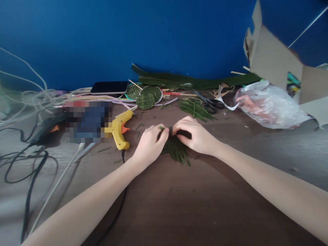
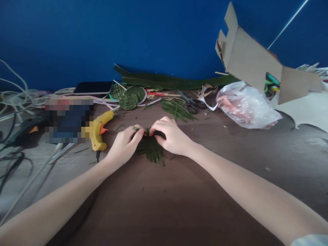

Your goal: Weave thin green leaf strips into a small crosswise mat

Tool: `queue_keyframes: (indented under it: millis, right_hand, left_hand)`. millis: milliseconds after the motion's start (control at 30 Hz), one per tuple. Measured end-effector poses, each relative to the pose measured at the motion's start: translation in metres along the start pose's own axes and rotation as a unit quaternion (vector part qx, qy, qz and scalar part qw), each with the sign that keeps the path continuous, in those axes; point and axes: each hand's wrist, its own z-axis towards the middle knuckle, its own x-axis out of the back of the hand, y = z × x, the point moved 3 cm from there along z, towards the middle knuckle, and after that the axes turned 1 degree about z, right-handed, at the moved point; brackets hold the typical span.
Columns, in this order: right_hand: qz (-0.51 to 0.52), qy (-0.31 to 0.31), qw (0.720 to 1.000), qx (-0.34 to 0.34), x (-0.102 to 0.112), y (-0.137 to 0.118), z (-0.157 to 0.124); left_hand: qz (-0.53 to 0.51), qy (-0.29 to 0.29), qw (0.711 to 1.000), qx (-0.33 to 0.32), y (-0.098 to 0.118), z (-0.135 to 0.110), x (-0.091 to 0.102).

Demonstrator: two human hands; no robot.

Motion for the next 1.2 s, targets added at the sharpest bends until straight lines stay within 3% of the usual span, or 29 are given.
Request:
queue_keyframes:
  millis: [200, 400, 533, 633, 867, 1200]
  right_hand:
    - [0.014, 0.019, 1.0, -0.02, 0.002, 0.0, -0.002]
    - [0.12, 0.062, 0.989, -0.058, 0.005, 0.0, -0.002]
    - [0.108, 0.108, 0.982, -0.113, 0.006, 0.006, -0.002]
    - [0.086, 0.102, 0.981, -0.14, 0.004, 0.01, -0.002]
    - [-0.011, 0.06, 0.992, -0.112, 0.0, 0.01, 0.0]
    - [-0.025, 0.016, 0.999, -0.04, 0.001, 0.005, 0.002]
  left_hand:
    - [-0.012, -0.011, 1.0, -0.011, 0.002, 0.0, -0.001]
    - [0.025, -0.02, 0.999, -0.031, 0.001, 0.001, -0.003]
    - [0.028, -0.019, 0.999, -0.036, -0.001, 0.001, -0.005]
    - [0.023, -0.011, 0.999, -0.041, -0.001, 0.0, -0.004]
    - [0.03, -0.009, 0.999, -0.032, 0.001, 0.0, -0.002]
    - [-0.017, 0.004, 1.0, 0.015, -0.002, -0.002, -0.002]
